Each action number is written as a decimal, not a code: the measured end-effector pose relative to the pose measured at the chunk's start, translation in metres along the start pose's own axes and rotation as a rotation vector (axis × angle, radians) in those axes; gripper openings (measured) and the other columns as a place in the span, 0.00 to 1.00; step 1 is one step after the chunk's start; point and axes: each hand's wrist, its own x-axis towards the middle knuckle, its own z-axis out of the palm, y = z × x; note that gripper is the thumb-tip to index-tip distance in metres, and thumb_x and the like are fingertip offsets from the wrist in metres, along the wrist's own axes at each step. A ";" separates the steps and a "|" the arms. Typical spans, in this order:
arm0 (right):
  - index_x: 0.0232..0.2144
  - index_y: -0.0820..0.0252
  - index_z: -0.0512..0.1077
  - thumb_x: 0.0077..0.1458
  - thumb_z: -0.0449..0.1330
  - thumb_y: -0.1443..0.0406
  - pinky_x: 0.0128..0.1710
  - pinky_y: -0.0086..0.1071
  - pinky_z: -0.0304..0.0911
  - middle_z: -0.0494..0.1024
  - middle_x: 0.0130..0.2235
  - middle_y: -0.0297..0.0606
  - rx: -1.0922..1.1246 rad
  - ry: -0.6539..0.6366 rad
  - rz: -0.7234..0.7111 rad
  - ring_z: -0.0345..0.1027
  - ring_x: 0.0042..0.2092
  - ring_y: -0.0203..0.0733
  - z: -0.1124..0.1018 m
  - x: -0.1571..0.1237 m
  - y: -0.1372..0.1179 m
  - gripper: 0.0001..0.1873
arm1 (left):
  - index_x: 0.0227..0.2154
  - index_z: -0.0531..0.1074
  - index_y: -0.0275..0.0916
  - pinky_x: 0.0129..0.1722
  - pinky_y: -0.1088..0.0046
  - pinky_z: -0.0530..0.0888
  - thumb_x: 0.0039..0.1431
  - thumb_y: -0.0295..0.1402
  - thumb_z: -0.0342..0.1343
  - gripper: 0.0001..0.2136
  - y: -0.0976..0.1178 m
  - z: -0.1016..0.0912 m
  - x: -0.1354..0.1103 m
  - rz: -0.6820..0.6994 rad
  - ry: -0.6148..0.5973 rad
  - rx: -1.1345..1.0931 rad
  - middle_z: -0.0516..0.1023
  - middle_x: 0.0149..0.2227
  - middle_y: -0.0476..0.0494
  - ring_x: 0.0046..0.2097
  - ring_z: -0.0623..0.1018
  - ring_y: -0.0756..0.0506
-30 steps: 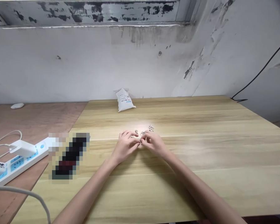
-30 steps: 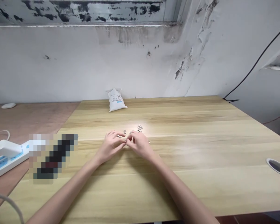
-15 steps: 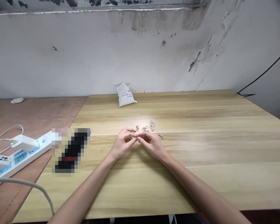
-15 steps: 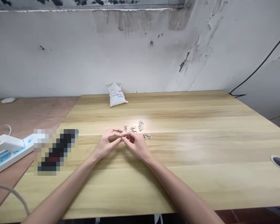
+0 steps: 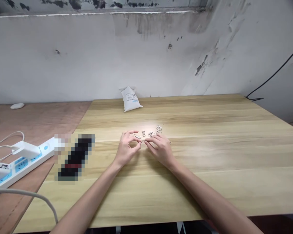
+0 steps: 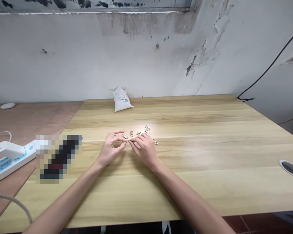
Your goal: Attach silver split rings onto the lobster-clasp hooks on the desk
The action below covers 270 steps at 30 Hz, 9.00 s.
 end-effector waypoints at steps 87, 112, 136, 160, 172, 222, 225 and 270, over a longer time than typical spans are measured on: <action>0.36 0.59 0.75 0.63 0.57 0.57 0.33 0.29 0.57 0.71 0.31 0.33 0.728 -0.470 0.260 0.61 0.32 0.34 -0.011 0.019 -0.007 0.12 | 0.30 0.79 0.44 0.62 0.53 0.62 0.59 0.37 0.61 0.05 0.006 -0.038 0.008 0.174 -0.175 -0.093 0.72 0.56 0.44 0.63 0.64 0.39; 0.31 0.62 0.74 0.57 0.54 0.69 0.26 0.31 0.47 0.75 0.36 0.41 -0.321 -0.506 -0.046 0.64 0.32 0.37 -0.011 0.007 -0.021 0.08 | 0.29 0.78 0.43 0.57 0.54 0.65 0.63 0.29 0.54 0.10 0.005 -0.016 0.001 0.445 -0.267 0.460 0.75 0.54 0.43 0.60 0.68 0.38; 0.33 0.59 0.71 0.62 0.53 0.65 0.25 0.30 0.43 0.78 0.33 0.37 -0.366 -0.504 0.140 0.68 0.29 0.36 -0.018 0.010 -0.001 0.08 | 0.31 0.78 0.43 0.58 0.52 0.66 0.57 0.35 0.59 0.04 -0.045 -0.067 0.017 0.162 -0.262 0.509 0.72 0.54 0.43 0.60 0.65 0.37; 0.37 0.57 0.75 0.61 0.56 0.63 0.29 0.28 0.49 0.76 0.34 0.35 -0.165 -0.366 0.141 0.64 0.30 0.34 -0.036 0.016 0.025 0.08 | 0.25 0.75 0.40 0.54 0.56 0.66 0.58 0.25 0.53 0.09 -0.019 0.008 0.067 0.606 -0.212 0.671 0.81 0.40 0.44 0.45 0.75 0.41; 0.41 0.57 0.76 0.63 0.57 0.60 0.27 0.27 0.55 0.75 0.33 0.33 0.466 -0.246 0.101 0.56 0.26 0.31 -0.016 0.011 -0.004 0.11 | 0.33 0.73 0.41 0.47 0.63 0.68 0.56 0.26 0.59 0.04 0.007 -0.015 0.015 0.511 -0.016 0.257 0.78 0.42 0.46 0.46 0.74 0.43; 0.37 0.59 0.76 0.53 0.66 0.58 0.20 0.27 0.66 0.78 0.35 0.37 0.913 -0.104 0.452 0.65 0.24 0.30 0.000 0.005 -0.004 0.12 | 0.37 0.77 0.44 0.50 0.61 0.67 0.59 0.33 0.60 0.04 0.004 -0.018 0.009 0.264 -0.077 0.155 0.79 0.43 0.46 0.47 0.76 0.43; 0.36 0.59 0.76 0.52 0.66 0.57 0.20 0.26 0.66 0.79 0.35 0.37 0.931 -0.102 0.455 0.65 0.24 0.30 0.001 0.004 -0.005 0.13 | 0.38 0.77 0.45 0.50 0.61 0.67 0.60 0.32 0.60 0.04 0.004 -0.018 0.009 0.247 -0.114 0.126 0.78 0.44 0.46 0.48 0.76 0.43; 0.31 0.59 0.75 0.59 0.58 0.63 0.26 0.28 0.52 0.69 0.24 0.30 0.475 -0.275 0.174 0.56 0.25 0.31 -0.010 0.005 -0.005 0.08 | 0.35 0.75 0.42 0.52 0.61 0.69 0.62 0.32 0.57 0.03 0.003 -0.019 0.008 0.242 -0.126 0.098 0.75 0.47 0.42 0.51 0.73 0.42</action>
